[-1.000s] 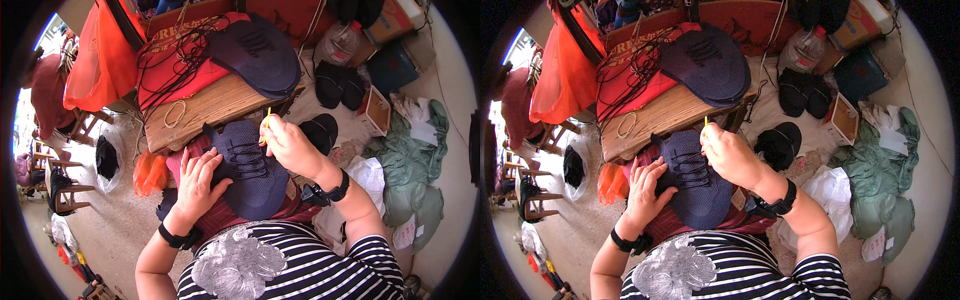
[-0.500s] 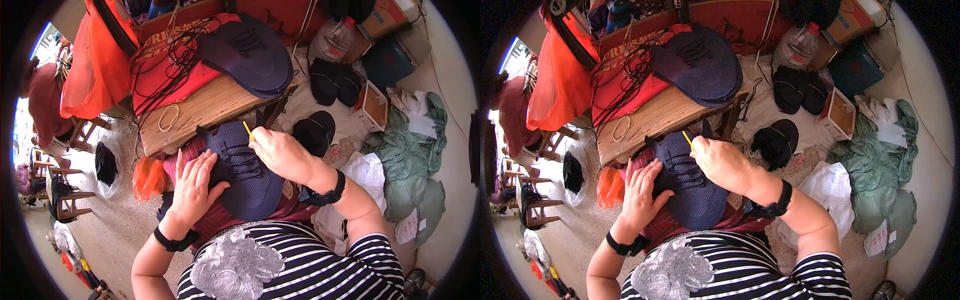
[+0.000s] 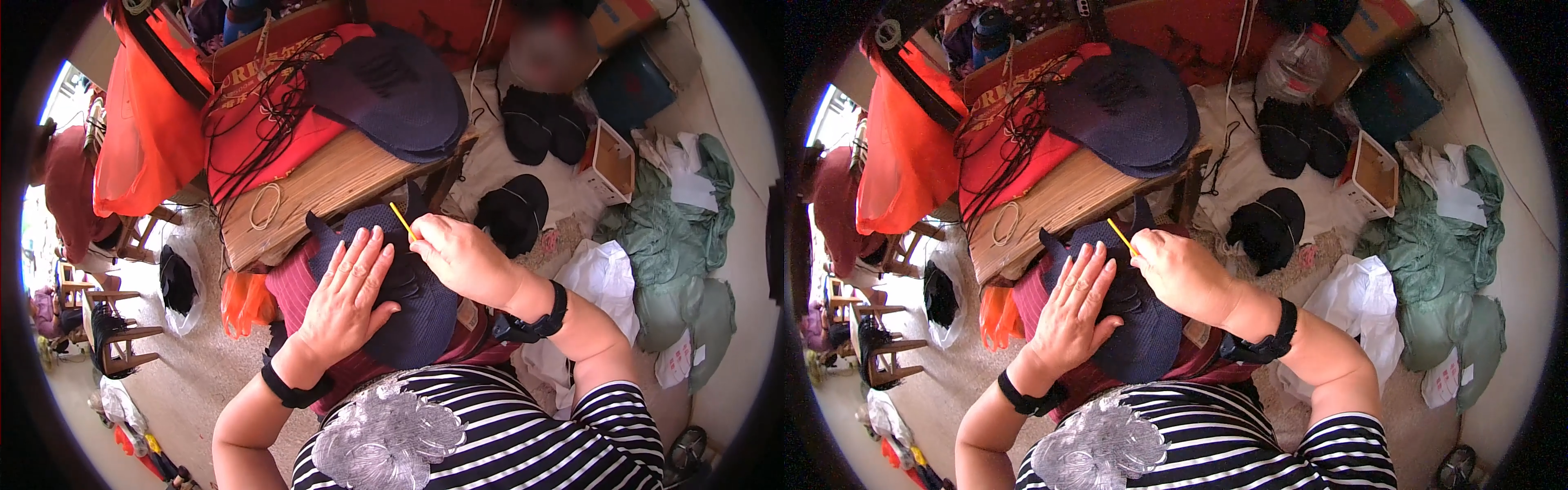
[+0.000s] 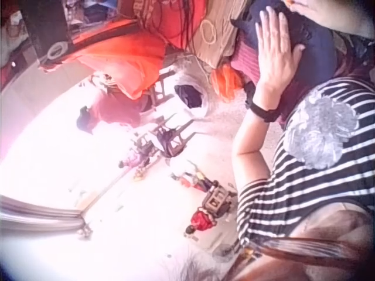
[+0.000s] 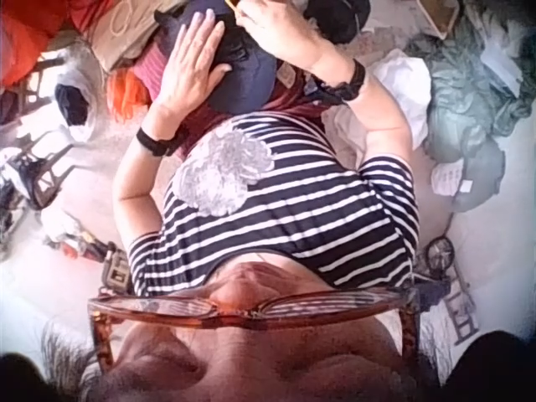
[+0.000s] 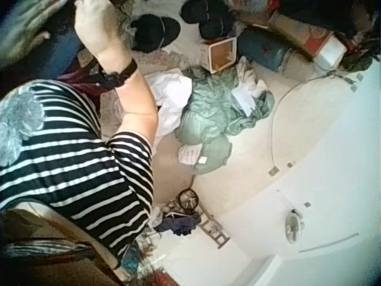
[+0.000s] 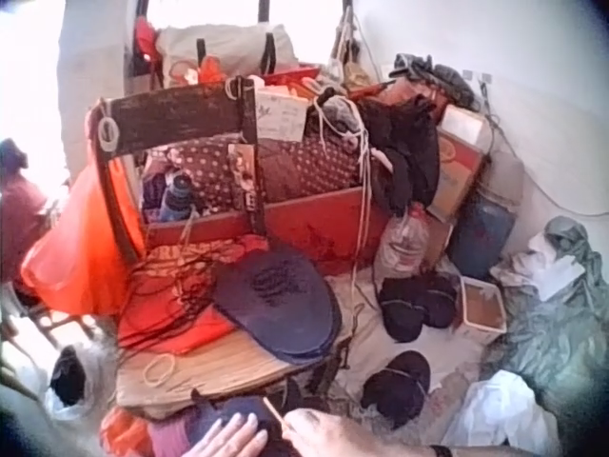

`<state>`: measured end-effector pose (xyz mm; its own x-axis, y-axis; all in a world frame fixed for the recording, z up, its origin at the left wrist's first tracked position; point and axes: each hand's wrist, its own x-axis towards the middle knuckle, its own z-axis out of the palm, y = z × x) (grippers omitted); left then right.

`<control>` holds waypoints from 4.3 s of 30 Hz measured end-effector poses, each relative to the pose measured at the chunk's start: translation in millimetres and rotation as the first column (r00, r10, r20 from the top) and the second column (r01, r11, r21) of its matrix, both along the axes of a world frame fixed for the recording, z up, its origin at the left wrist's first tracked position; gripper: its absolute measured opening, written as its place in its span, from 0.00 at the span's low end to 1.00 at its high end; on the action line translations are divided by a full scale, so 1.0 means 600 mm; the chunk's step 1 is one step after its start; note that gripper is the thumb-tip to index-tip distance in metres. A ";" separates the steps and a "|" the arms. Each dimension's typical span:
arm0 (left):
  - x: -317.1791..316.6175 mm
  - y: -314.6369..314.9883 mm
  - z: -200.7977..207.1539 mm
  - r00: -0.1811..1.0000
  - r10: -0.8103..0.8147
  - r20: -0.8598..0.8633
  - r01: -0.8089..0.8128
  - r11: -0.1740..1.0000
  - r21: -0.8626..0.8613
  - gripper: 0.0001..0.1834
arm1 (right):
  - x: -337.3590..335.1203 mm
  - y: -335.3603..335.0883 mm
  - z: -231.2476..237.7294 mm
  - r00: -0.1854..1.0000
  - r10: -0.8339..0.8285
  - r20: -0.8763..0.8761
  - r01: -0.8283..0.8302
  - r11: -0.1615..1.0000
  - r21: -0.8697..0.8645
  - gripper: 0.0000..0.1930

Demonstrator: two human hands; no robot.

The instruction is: The recorder uses a yellow lacing tool to thread laces through the eyelets of a black shoe upper.

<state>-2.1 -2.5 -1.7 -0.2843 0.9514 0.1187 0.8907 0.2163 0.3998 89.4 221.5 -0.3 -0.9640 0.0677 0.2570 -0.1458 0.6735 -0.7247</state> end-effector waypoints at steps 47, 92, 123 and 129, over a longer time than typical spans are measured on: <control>0.028 -0.016 0.005 0.996 0.055 0.064 -0.054 0.998 -0.007 0.41 | 0.011 0.031 -0.023 0.974 -0.031 0.222 0.178 0.713 -0.679 0.09; 0.030 0.010 0.008 0.987 0.051 -0.151 -0.041 0.997 0.065 0.38 | 0.048 0.042 -0.037 0.998 0.019 -0.055 -0.003 0.960 0.281 0.06; 0.033 0.000 0.002 0.989 0.059 -0.134 -0.050 0.996 0.076 0.38 | 0.018 0.041 -0.032 0.977 -0.056 0.204 0.117 0.946 -0.304 0.03; 0.030 0.004 0.008 0.994 0.031 -0.109 -0.026 0.999 0.044 0.40 | 0.002 0.011 -0.023 0.996 -0.049 0.068 0.066 0.959 -0.277 0.03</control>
<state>15.6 -0.2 3.2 -0.2940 0.9366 0.1907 0.9235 0.2270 0.3091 90.5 227.9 -14.3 -0.9693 0.1845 0.1623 -0.0635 0.4498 -0.8909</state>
